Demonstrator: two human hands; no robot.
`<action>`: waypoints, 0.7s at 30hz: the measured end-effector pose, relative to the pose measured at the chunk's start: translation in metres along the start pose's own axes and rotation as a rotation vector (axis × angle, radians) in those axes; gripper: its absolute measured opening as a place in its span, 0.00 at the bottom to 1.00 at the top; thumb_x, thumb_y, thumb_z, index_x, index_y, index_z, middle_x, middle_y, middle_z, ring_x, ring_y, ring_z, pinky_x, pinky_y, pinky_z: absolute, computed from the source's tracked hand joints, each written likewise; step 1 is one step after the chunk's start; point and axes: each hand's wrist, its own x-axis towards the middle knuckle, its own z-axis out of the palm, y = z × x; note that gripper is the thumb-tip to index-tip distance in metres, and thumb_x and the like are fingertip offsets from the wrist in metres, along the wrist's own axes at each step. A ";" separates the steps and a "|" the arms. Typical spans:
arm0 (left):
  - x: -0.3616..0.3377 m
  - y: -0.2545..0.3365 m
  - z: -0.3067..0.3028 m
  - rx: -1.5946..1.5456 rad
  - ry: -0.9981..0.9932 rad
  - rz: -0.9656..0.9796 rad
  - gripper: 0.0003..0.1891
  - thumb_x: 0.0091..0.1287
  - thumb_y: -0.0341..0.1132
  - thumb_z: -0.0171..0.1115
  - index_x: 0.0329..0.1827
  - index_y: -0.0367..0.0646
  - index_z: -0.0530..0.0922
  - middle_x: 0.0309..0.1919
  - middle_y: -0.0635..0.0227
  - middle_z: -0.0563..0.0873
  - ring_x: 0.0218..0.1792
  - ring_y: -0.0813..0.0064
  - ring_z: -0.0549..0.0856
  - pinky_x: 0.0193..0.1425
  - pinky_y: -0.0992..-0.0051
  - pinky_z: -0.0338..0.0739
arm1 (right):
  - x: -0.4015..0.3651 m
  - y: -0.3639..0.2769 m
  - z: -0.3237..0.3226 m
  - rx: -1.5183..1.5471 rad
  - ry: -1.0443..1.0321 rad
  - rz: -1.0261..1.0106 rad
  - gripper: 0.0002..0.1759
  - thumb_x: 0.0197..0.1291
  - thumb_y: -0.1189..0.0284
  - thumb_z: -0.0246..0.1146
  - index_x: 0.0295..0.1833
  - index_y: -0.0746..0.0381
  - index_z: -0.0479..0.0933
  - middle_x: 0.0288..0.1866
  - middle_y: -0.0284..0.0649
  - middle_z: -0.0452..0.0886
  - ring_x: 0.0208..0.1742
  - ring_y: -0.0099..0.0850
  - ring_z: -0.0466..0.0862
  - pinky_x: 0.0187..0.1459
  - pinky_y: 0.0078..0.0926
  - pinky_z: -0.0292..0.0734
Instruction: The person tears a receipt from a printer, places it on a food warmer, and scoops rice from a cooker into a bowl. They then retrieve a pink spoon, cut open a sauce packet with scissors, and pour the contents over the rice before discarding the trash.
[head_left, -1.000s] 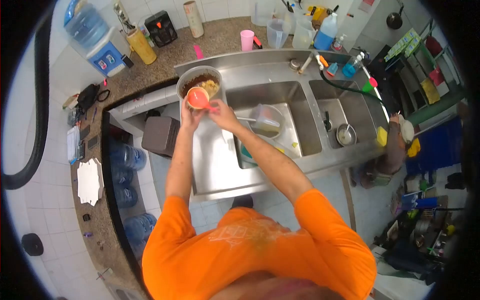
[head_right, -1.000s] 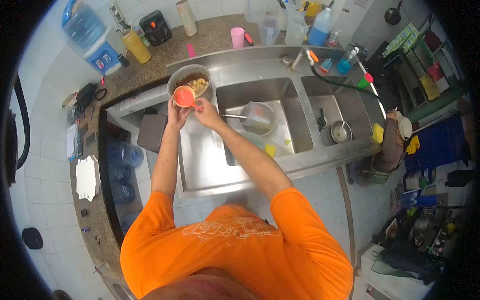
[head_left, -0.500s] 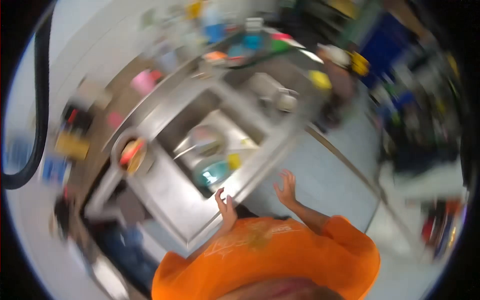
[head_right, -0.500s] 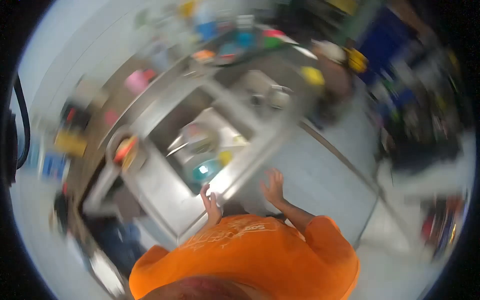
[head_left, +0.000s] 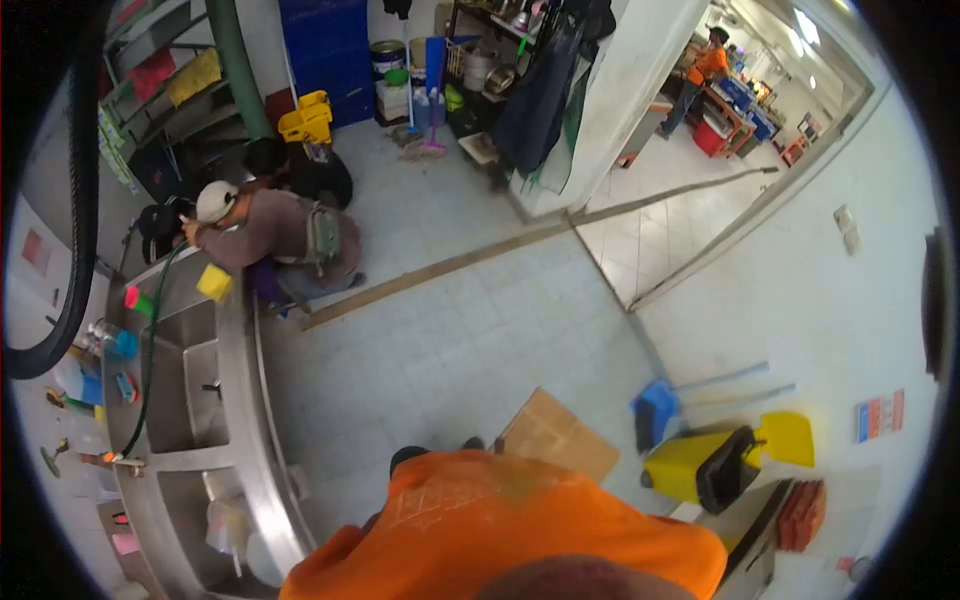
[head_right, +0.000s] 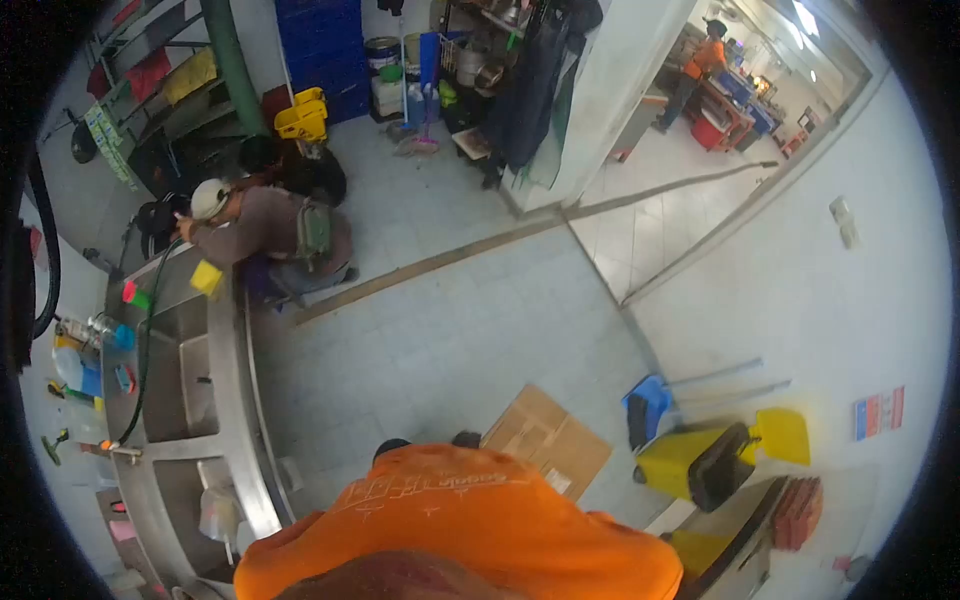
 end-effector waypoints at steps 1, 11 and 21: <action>0.002 0.018 0.013 -0.021 0.000 -0.019 0.23 0.71 0.52 0.51 0.56 0.42 0.76 0.50 0.59 0.82 0.52 0.64 0.79 0.58 0.66 0.72 | 0.016 -0.015 -0.016 0.051 0.004 -0.033 0.26 0.64 0.56 0.58 0.58 0.64 0.70 0.48 0.45 0.72 0.52 0.37 0.71 0.51 0.37 0.67; 0.104 0.260 0.128 -0.182 -0.041 -0.090 0.24 0.70 0.54 0.51 0.55 0.43 0.76 0.51 0.59 0.81 0.51 0.62 0.79 0.57 0.65 0.72 | 0.150 -0.249 -0.154 0.215 -0.027 -0.325 0.25 0.64 0.53 0.58 0.54 0.64 0.73 0.39 0.41 0.73 0.43 0.32 0.72 0.43 0.36 0.69; 0.138 0.781 0.340 -0.244 -0.164 0.608 0.19 0.64 0.52 0.57 0.51 0.51 0.76 0.45 0.73 0.81 0.45 0.77 0.79 0.43 0.72 0.72 | 0.238 -0.360 -0.338 0.410 0.121 0.026 0.25 0.65 0.51 0.57 0.50 0.64 0.76 0.30 0.37 0.73 0.34 0.28 0.74 0.35 0.35 0.70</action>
